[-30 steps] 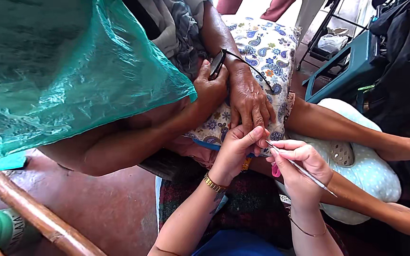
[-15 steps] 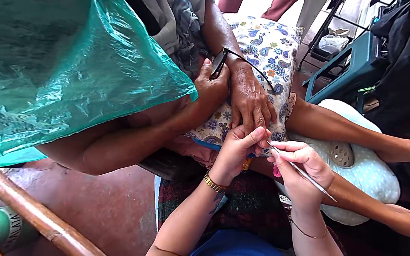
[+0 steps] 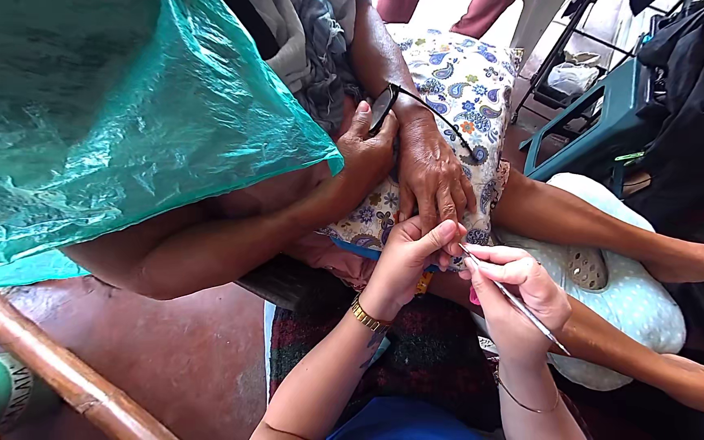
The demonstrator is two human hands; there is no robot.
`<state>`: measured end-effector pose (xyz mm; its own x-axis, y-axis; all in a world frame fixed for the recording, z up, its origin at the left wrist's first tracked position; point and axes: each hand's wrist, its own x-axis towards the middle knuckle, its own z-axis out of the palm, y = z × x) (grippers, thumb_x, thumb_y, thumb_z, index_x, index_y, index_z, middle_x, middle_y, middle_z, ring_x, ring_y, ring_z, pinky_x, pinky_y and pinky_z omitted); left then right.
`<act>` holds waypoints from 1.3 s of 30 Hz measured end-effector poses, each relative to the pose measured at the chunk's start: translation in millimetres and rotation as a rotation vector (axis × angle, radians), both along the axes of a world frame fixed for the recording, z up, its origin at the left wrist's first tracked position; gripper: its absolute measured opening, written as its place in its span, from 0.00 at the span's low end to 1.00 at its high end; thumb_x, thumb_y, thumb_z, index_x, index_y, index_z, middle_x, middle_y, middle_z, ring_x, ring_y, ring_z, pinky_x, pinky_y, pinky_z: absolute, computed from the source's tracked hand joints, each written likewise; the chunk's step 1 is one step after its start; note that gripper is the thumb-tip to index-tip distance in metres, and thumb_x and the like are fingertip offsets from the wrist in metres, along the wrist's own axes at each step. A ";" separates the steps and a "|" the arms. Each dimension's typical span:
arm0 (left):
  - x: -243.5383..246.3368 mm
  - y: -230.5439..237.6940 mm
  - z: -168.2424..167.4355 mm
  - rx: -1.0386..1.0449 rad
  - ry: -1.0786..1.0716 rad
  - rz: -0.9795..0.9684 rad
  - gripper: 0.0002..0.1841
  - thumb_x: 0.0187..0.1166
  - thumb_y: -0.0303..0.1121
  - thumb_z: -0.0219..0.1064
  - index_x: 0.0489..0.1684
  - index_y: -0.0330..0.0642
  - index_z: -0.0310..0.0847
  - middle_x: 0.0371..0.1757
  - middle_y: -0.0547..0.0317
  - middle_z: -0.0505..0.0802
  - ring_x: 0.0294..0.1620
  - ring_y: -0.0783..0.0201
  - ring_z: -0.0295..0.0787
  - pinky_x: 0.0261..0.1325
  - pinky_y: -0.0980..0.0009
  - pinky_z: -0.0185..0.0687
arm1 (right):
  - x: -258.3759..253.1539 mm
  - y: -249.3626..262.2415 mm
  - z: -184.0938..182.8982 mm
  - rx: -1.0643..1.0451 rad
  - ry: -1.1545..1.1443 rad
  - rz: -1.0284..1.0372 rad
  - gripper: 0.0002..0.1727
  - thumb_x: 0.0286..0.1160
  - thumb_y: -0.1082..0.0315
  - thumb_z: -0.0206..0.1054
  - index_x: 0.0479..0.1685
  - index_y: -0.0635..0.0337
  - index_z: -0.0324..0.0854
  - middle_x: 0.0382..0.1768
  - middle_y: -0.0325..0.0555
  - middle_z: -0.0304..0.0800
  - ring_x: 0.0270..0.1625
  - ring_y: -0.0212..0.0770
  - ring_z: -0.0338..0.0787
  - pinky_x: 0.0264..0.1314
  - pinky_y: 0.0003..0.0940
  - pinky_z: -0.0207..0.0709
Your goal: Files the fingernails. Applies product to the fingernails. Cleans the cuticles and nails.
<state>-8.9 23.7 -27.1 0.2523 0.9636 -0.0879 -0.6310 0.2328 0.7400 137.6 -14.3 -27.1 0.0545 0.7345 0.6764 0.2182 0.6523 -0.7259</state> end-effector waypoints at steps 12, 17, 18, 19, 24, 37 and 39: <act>-1.6 0.1 0.3 0.001 -0.010 -0.007 0.10 0.83 0.25 0.59 0.36 0.33 0.87 0.23 0.58 0.89 0.23 0.73 0.85 0.33 0.79 0.85 | 1.3 -0.4 -0.2 -0.018 0.044 0.042 0.07 0.66 0.80 0.74 0.32 0.58 0.84 0.44 0.45 0.96 0.45 0.36 0.98 0.45 0.26 0.94; -0.7 0.3 -0.3 0.004 -0.008 -0.003 0.10 0.83 0.25 0.59 0.36 0.33 0.87 0.23 0.58 0.89 0.23 0.73 0.86 0.34 0.79 0.85 | 4.1 2.0 0.0 -0.010 0.029 0.051 0.07 0.66 0.80 0.73 0.33 0.58 0.85 0.43 0.45 0.96 0.45 0.36 0.98 0.46 0.27 0.94; -1.1 0.4 0.2 0.002 -0.006 -0.003 0.10 0.83 0.25 0.59 0.36 0.33 0.87 0.23 0.58 0.90 0.23 0.73 0.86 0.34 0.79 0.85 | 4.0 1.6 1.0 -0.010 0.018 0.051 0.07 0.66 0.80 0.73 0.33 0.57 0.84 0.43 0.45 0.96 0.47 0.38 0.98 0.48 0.28 0.94; -1.3 0.3 0.1 0.001 -0.001 -0.003 0.10 0.83 0.24 0.59 0.36 0.33 0.87 0.23 0.58 0.90 0.23 0.73 0.86 0.34 0.79 0.85 | 3.4 1.8 1.1 0.001 -0.003 0.038 0.07 0.66 0.80 0.73 0.32 0.58 0.84 0.43 0.45 0.96 0.48 0.38 0.98 0.49 0.28 0.94; -0.6 0.1 -1.3 0.001 -0.010 -0.002 0.09 0.83 0.24 0.60 0.37 0.33 0.87 0.23 0.57 0.90 0.23 0.72 0.86 0.34 0.79 0.86 | 3.6 1.8 1.0 -0.009 0.009 0.039 0.07 0.66 0.81 0.73 0.32 0.59 0.85 0.43 0.45 0.96 0.46 0.36 0.97 0.48 0.27 0.93; 0.4 -0.3 -1.2 0.000 0.000 0.006 0.10 0.84 0.25 0.60 0.37 0.33 0.88 0.23 0.57 0.90 0.22 0.73 0.86 0.33 0.79 0.86 | 6.0 5.1 2.4 0.003 -0.036 0.049 0.06 0.65 0.81 0.72 0.30 0.60 0.84 0.42 0.46 0.95 0.48 0.36 0.97 0.50 0.26 0.93; -0.6 -0.4 -0.4 0.005 0.001 0.003 0.10 0.84 0.25 0.60 0.37 0.33 0.87 0.23 0.57 0.90 0.23 0.73 0.87 0.34 0.79 0.86 | 13.4 4.5 5.7 -0.057 0.007 0.158 0.07 0.65 0.81 0.74 0.33 0.58 0.86 0.42 0.46 0.96 0.50 0.41 0.98 0.54 0.34 0.94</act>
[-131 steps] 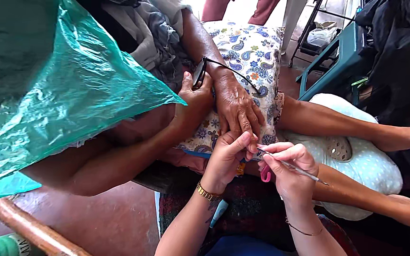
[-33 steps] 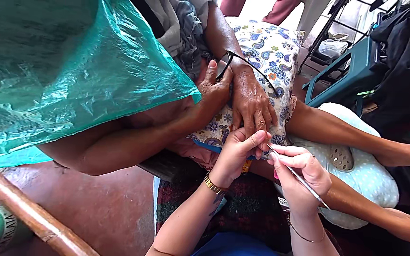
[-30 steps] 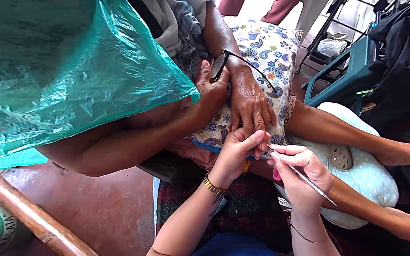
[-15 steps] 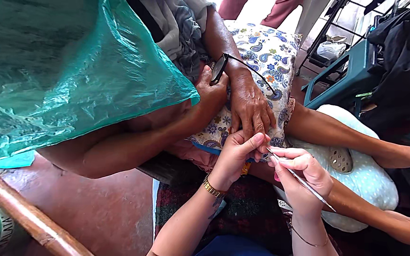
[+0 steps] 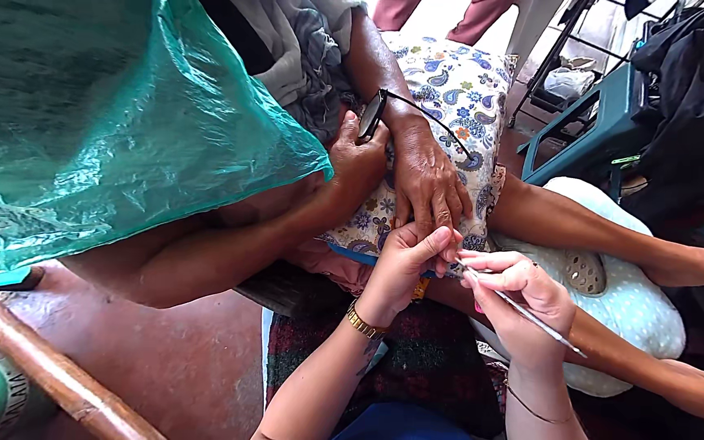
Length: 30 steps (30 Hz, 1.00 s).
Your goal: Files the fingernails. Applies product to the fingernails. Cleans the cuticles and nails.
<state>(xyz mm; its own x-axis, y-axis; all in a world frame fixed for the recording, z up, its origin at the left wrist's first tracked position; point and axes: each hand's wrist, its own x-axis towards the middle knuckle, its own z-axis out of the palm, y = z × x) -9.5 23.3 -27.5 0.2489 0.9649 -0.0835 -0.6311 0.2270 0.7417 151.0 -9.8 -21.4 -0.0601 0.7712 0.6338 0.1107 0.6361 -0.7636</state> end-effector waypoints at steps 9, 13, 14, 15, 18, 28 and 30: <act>0.2 0.0 -1.4 0.010 -0.004 -0.007 0.10 0.84 0.25 0.60 0.38 0.33 0.88 0.24 0.57 0.90 0.23 0.72 0.87 0.34 0.79 0.86 | -5.0 -0.2 -7.8 -0.003 0.091 -0.030 0.08 0.66 0.81 0.74 0.34 0.57 0.86 0.45 0.46 0.96 0.47 0.38 0.97 0.47 0.28 0.94; 0.4 0.2 -1.3 0.014 0.004 -0.009 0.10 0.84 0.25 0.60 0.38 0.33 0.88 0.24 0.58 0.90 0.23 0.73 0.86 0.34 0.79 0.86 | -7.6 -0.3 -7.5 0.004 0.087 -0.048 0.08 0.66 0.82 0.74 0.33 0.58 0.85 0.45 0.46 0.96 0.45 0.37 0.97 0.46 0.27 0.93; 0.7 0.1 -1.7 0.013 0.004 -0.009 0.09 0.84 0.25 0.60 0.38 0.33 0.88 0.24 0.58 0.90 0.23 0.73 0.86 0.34 0.79 0.86 | -8.5 -0.2 -8.3 0.003 0.094 -0.058 0.08 0.65 0.82 0.73 0.33 0.58 0.85 0.45 0.46 0.95 0.44 0.36 0.97 0.44 0.26 0.93; 0.9 0.0 -1.7 0.014 0.001 -0.009 0.09 0.84 0.25 0.60 0.38 0.33 0.88 0.23 0.57 0.90 0.23 0.73 0.86 0.34 0.79 0.86 | -8.4 -0.2 -8.8 -0.003 0.108 -0.055 0.08 0.65 0.82 0.74 0.33 0.58 0.85 0.45 0.46 0.95 0.44 0.36 0.97 0.44 0.26 0.93; 0.6 -0.2 -1.3 0.015 0.008 -0.010 0.10 0.84 0.25 0.59 0.38 0.33 0.87 0.23 0.58 0.90 0.23 0.73 0.86 0.34 0.79 0.86 | -6.7 -1.3 -7.6 -0.022 0.133 -0.027 0.09 0.65 0.82 0.74 0.33 0.58 0.86 0.45 0.47 0.96 0.46 0.39 0.98 0.46 0.29 0.94; 0.4 0.2 -1.4 0.012 0.009 -0.008 0.10 0.84 0.25 0.59 0.38 0.33 0.87 0.23 0.58 0.90 0.23 0.73 0.86 0.34 0.79 0.85 | -7.9 -0.2 -8.2 -0.023 0.133 -0.025 0.09 0.66 0.82 0.73 0.34 0.57 0.86 0.46 0.45 0.96 0.44 0.36 0.97 0.44 0.26 0.93; 0.8 0.1 -1.4 0.009 0.007 -0.007 0.10 0.84 0.25 0.59 0.38 0.33 0.87 0.23 0.57 0.90 0.23 0.73 0.86 0.33 0.79 0.85 | -8.8 0.3 -8.6 -0.031 0.157 -0.025 0.09 0.67 0.82 0.73 0.35 0.57 0.86 0.46 0.44 0.96 0.43 0.35 0.97 0.43 0.25 0.93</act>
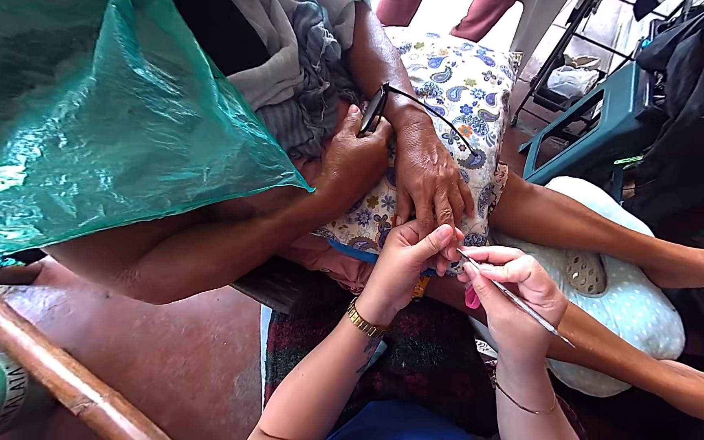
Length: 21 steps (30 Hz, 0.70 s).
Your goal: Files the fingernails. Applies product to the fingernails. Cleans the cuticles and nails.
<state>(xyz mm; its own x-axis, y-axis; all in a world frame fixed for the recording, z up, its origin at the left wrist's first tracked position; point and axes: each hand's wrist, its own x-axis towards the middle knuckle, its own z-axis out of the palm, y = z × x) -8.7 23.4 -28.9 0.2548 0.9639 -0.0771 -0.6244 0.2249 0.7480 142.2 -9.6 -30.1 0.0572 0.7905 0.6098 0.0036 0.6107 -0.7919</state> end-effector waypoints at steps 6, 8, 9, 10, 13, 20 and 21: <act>-0.6 0.4 0.0 0.002 -0.012 -0.004 0.10 0.84 0.25 0.59 0.37 0.33 0.87 0.23 0.58 0.89 0.23 0.73 0.86 0.34 0.79 0.85 | 0.9 -0.2 1.6 0.002 -0.026 0.005 0.09 0.66 0.82 0.73 0.33 0.57 0.86 0.46 0.45 0.96 0.44 0.35 0.97 0.44 0.25 0.93; -0.6 0.6 0.6 0.002 -0.010 -0.004 0.10 0.84 0.25 0.59 0.37 0.33 0.87 0.23 0.58 0.89 0.23 0.73 0.86 0.33 0.79 0.85 | 0.7 0.1 2.0 -0.006 -0.012 0.017 0.09 0.67 0.82 0.73 0.34 0.57 0.86 0.46 0.45 0.96 0.43 0.35 0.97 0.43 0.25 0.93; -0.8 0.6 0.9 0.002 -0.009 -0.003 0.10 0.84 0.25 0.59 0.36 0.33 0.87 0.23 0.58 0.89 0.23 0.73 0.86 0.33 0.79 0.85 | 1.8 0.1 2.2 -0.015 0.003 0.035 0.09 0.67 0.83 0.73 0.34 0.58 0.87 0.46 0.47 0.96 0.43 0.37 0.98 0.43 0.26 0.93; -1.2 0.5 1.2 0.003 -0.006 -0.003 0.10 0.84 0.25 0.59 0.36 0.33 0.87 0.23 0.58 0.90 0.23 0.73 0.86 0.33 0.79 0.86 | 2.8 0.3 2.5 -0.021 0.012 0.049 0.08 0.66 0.83 0.74 0.34 0.58 0.87 0.46 0.48 0.97 0.43 0.38 0.98 0.43 0.27 0.94; -0.9 0.6 1.6 0.000 -0.006 0.001 0.10 0.84 0.25 0.59 0.37 0.33 0.86 0.23 0.58 0.89 0.23 0.73 0.86 0.33 0.79 0.85 | 1.4 1.5 2.0 -0.009 0.006 0.032 0.09 0.66 0.82 0.74 0.34 0.57 0.88 0.46 0.46 0.96 0.43 0.37 0.97 0.44 0.26 0.93; -0.8 0.6 2.4 -0.007 -0.005 0.001 0.09 0.84 0.24 0.59 0.38 0.32 0.86 0.23 0.57 0.90 0.23 0.73 0.86 0.33 0.80 0.85 | 3.1 1.0 1.3 0.004 -0.004 0.031 0.09 0.66 0.82 0.74 0.34 0.56 0.88 0.46 0.46 0.97 0.46 0.38 0.98 0.46 0.28 0.94; -0.6 0.7 2.1 -0.010 -0.004 -0.001 0.09 0.84 0.24 0.59 0.38 0.32 0.86 0.23 0.57 0.89 0.23 0.73 0.86 0.33 0.80 0.85 | 1.2 1.2 0.8 0.023 -0.017 0.012 0.09 0.66 0.82 0.74 0.34 0.57 0.87 0.47 0.45 0.97 0.45 0.37 0.98 0.45 0.26 0.93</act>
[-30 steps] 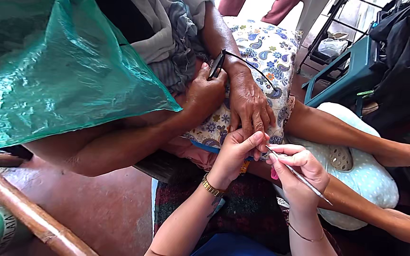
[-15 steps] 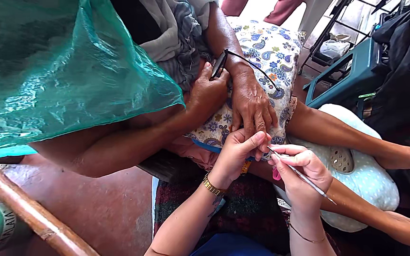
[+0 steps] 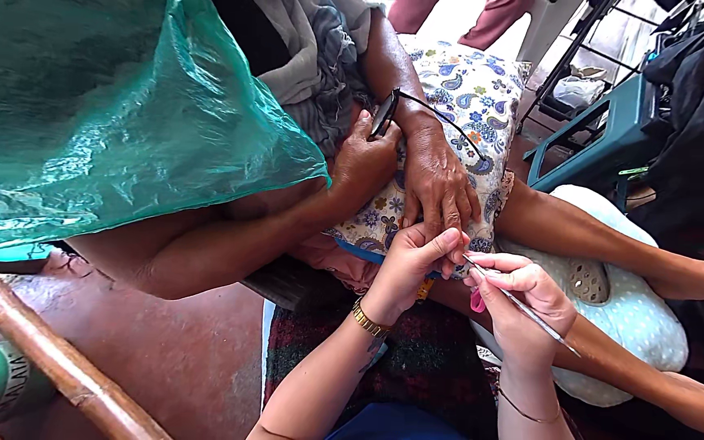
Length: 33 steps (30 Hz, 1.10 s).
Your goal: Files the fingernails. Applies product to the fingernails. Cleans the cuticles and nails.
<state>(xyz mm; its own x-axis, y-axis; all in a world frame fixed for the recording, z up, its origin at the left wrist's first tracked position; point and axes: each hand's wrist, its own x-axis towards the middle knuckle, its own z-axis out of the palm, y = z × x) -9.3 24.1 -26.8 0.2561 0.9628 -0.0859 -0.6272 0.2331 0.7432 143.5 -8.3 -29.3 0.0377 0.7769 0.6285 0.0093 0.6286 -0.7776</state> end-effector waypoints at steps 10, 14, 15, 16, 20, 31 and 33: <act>0.2 -0.6 0.7 -0.008 0.007 0.003 0.10 0.84 0.24 0.59 0.37 0.32 0.86 0.23 0.58 0.89 0.22 0.73 0.85 0.32 0.80 0.84 | -1.4 -0.7 -0.4 0.022 -0.040 -0.029 0.08 0.67 0.82 0.73 0.33 0.57 0.86 0.47 0.45 0.96 0.42 0.34 0.97 0.42 0.24 0.93; -0.5 -0.5 1.4 -0.005 -0.005 0.001 0.09 0.84 0.24 0.59 0.37 0.31 0.86 0.23 0.57 0.89 0.22 0.72 0.86 0.32 0.79 0.85 | 1.1 -1.5 1.8 -0.007 -0.028 -0.001 0.08 0.67 0.82 0.74 0.33 0.56 0.87 0.47 0.45 0.97 0.43 0.36 0.98 0.41 0.26 0.94; -0.2 -0.9 1.4 -0.009 -0.004 0.004 0.09 0.84 0.24 0.59 0.37 0.31 0.86 0.23 0.57 0.89 0.22 0.73 0.86 0.32 0.80 0.85 | -0.4 -1.3 1.2 0.000 -0.031 -0.014 0.09 0.67 0.82 0.74 0.33 0.56 0.87 0.47 0.44 0.97 0.42 0.35 0.98 0.41 0.26 0.94; 0.2 -1.3 1.5 -0.016 0.001 0.007 0.09 0.84 0.24 0.59 0.38 0.31 0.86 0.23 0.57 0.89 0.22 0.73 0.85 0.32 0.80 0.84 | -2.1 -1.0 0.6 0.003 -0.020 -0.024 0.09 0.66 0.82 0.74 0.33 0.57 0.86 0.46 0.44 0.97 0.41 0.35 0.97 0.40 0.25 0.93; -1.0 -0.9 1.4 -0.004 0.014 0.000 0.10 0.85 0.24 0.59 0.38 0.32 0.86 0.23 0.57 0.89 0.23 0.73 0.85 0.32 0.80 0.85 | 0.3 -1.0 1.8 -0.054 0.053 0.018 0.09 0.65 0.83 0.75 0.32 0.59 0.88 0.46 0.47 0.97 0.38 0.37 0.98 0.37 0.27 0.93; -1.0 -0.8 1.3 -0.013 0.008 -0.007 0.09 0.84 0.23 0.59 0.39 0.31 0.86 0.23 0.57 0.89 0.22 0.73 0.85 0.32 0.80 0.85 | -1.0 -1.9 2.5 -0.011 -0.041 -0.032 0.09 0.65 0.82 0.74 0.32 0.57 0.87 0.46 0.44 0.97 0.41 0.34 0.98 0.41 0.25 0.93; -0.7 -0.8 1.1 -0.020 0.015 -0.006 0.09 0.85 0.24 0.59 0.39 0.31 0.86 0.23 0.57 0.89 0.22 0.73 0.85 0.32 0.80 0.84 | -1.6 -1.9 1.8 -0.007 -0.049 -0.041 0.08 0.65 0.83 0.73 0.32 0.58 0.87 0.46 0.44 0.97 0.40 0.34 0.97 0.40 0.25 0.93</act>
<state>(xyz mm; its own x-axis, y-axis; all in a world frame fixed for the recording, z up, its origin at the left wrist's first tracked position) -10.0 23.3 -25.7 0.2600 0.9594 -0.1093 -0.6146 0.2517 0.7476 141.9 -10.2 -27.5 0.0384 0.7799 0.6248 0.0731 0.6213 -0.7801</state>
